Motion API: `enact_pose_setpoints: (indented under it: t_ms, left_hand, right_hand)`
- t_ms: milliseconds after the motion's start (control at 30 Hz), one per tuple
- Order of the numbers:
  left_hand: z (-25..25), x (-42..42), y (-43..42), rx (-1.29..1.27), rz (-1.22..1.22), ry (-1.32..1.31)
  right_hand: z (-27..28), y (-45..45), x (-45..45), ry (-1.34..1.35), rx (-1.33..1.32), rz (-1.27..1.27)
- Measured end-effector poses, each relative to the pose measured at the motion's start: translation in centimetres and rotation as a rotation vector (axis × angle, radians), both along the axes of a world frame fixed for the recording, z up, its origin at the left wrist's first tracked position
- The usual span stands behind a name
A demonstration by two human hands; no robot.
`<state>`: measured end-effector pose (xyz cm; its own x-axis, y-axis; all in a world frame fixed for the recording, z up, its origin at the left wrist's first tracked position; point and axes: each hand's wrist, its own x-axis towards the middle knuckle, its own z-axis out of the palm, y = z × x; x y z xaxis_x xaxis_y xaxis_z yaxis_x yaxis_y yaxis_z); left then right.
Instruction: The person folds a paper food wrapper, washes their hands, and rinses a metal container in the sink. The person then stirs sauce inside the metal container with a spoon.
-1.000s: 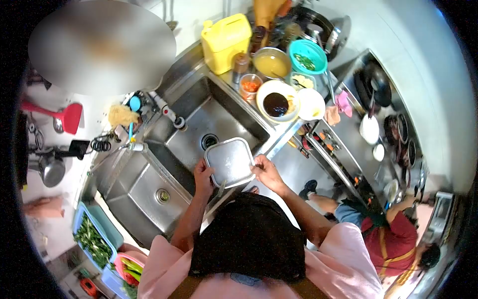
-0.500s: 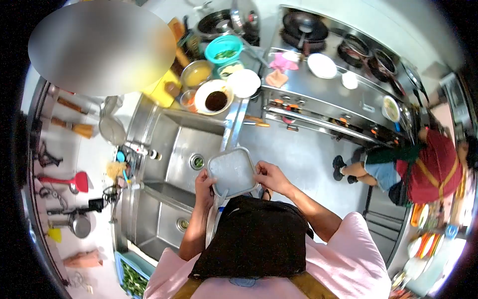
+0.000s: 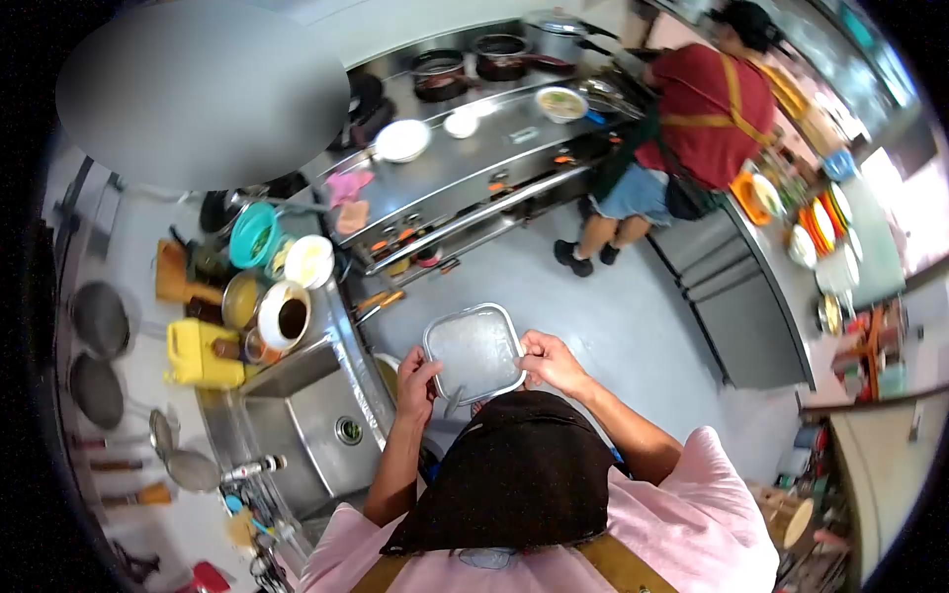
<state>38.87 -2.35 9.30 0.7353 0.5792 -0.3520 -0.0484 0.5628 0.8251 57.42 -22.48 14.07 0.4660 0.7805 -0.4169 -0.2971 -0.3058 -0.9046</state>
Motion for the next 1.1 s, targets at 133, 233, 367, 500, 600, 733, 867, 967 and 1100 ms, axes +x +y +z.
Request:
enact_pose_setpoints:
  t_ms: [133,233,367,500,600,733,867,967,1100]
  left_hand:
    - [0.9,5.3,-2.6,-0.012,-0.216,-0.021]
    - [2.3,9.5,-5.5,0.017,-0.378,-0.024]
    - [2.5,15.6,-10.1,0.055,-0.536,-0.034]
    - [3.0,22.2,-16.3,0.025,-0.629,-0.031]
    - [2.1,27.1,-21.3,0.016,-0.7,-0.045]
    - [2.4,32.8,-28.9,0.012,-0.808,-0.045]
    - [2.7,37.4,-36.2,0.011,-0.921,-0.061]
    - [2.6,40.4,-41.1,0.017,-1.025,-0.082]
    - [3.3,43.1,-46.3,0.018,-1.151,-0.09]
  right_hand:
    - [0.0,-5.6,1.3,-0.034,0.015,-0.216]
    - [-0.6,-10.3,2.4,-0.037,0.02,-0.37]
    - [1.1,-16.2,4.3,-0.025,-0.019,-0.529]
    - [0.0,-23.0,7.5,-0.042,0.048,-0.65]
    - [0.3,-28.5,10.4,-0.061,0.093,-0.695]
    - [0.2,-36.4,14.1,-0.082,0.086,-0.783]
    - [0.3,-43.5,15.7,-0.111,0.072,-0.871]
    - [1.5,-47.9,16.4,-0.151,0.048,-0.987]
    - [0.9,-52.1,15.3,-0.151,0.069,-1.145]
